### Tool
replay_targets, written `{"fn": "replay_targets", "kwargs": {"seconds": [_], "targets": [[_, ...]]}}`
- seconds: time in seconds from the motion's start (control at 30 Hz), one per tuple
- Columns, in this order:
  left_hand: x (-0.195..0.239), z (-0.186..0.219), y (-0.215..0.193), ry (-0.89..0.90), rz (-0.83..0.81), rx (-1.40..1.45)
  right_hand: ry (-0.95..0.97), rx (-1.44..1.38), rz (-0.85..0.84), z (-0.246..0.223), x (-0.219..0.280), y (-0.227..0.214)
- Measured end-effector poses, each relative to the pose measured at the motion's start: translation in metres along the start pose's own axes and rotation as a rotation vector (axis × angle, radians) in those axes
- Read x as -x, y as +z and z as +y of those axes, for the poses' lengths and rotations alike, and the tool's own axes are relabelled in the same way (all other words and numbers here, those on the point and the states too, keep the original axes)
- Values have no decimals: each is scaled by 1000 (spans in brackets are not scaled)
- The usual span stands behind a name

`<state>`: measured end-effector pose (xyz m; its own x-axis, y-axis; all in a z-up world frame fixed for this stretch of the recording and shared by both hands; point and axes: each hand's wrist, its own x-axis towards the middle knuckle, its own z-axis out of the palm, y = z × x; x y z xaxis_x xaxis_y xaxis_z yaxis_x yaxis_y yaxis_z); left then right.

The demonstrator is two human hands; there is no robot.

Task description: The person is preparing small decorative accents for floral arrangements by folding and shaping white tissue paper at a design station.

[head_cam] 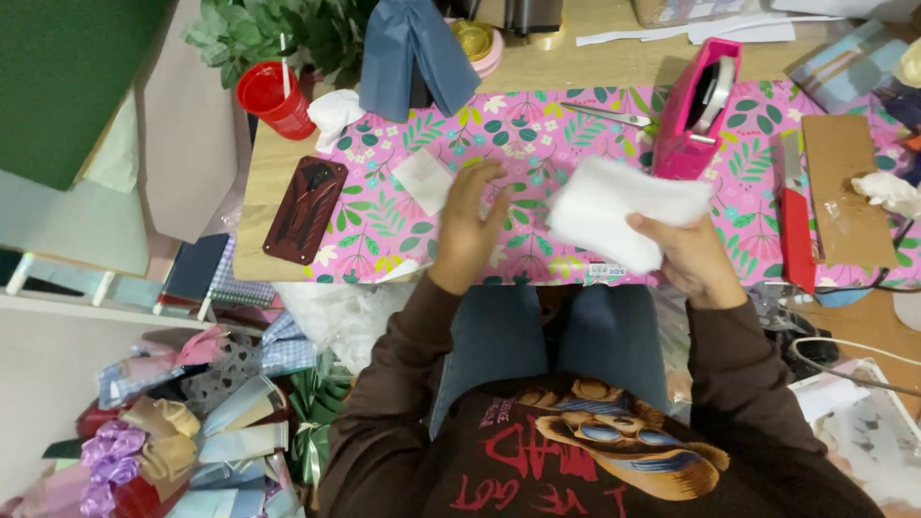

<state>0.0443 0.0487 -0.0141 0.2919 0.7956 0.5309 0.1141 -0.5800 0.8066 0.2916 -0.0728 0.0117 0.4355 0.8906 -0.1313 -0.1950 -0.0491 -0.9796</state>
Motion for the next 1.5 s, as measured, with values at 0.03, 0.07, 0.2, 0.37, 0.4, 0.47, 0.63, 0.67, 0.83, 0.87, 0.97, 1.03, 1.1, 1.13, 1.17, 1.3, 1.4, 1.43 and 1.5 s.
{"fn": "replay_targets", "kwargs": {"seconds": [0.03, 0.07, 0.2, 0.37, 0.4, 0.47, 0.63, 0.67, 0.83, 0.87, 0.97, 1.03, 1.1, 1.13, 1.17, 1.3, 1.4, 1.43, 1.5], "targets": [[4, -17, -20, 67, 14, -225, 34, -61, 14, -11, 6, -1], [8, -33, -39, 131, 25, -450, 69, -121, 28, -22, 13, -1], [38, -37, -84, 107, -260, -493, 182, -163, -86, -16, 17, 1], [78, -67, -73, 2, -360, -740, 279, -294, -156, 17, 15, 19], [79, -56, -71, -4, -358, -739, 283, -290, -159, 19, 19, 31], [79, -35, -68, -40, -350, -723, 387, -378, -232, 24, 28, 56], [98, -65, -51, -37, -253, -712, 453, -331, -339, 22, 20, 109], [101, -72, -46, 10, -213, -776, 423, -308, -369, 20, 15, 119], [89, -40, -53, -46, -375, -736, 310, -269, -477, 16, -40, 184], [88, -45, -51, -75, -408, -731, 286, -243, -517, 33, -59, 192], [89, -46, -52, -16, -424, -698, 293, -161, -503, 62, -83, 209], [91, -48, -55, 23, -417, -672, 296, -118, -514, 59, -87, 211], [97, -56, -53, 55, -413, -643, 307, -75, -525, 64, -92, 211], [101, -62, -49, 124, -360, -628, 295, -65, -521, 70, -95, 210], [103, -69, -45, 196, -307, -611, 278, -56, -516, 74, -100, 209], [112, -32, -50, 315, -277, -661, 284, -90, -488, 80, -102, 207], [123, -20, -49, 439, -214, -814, 246, -110, -513, 86, -105, 206], [125, -16, -49, 432, -188, -815, 250, -124, -505, 87, -105, 206], [127, -18, -45, 424, -160, -818, 254, -138, -500, 85, -102, 206]]}}
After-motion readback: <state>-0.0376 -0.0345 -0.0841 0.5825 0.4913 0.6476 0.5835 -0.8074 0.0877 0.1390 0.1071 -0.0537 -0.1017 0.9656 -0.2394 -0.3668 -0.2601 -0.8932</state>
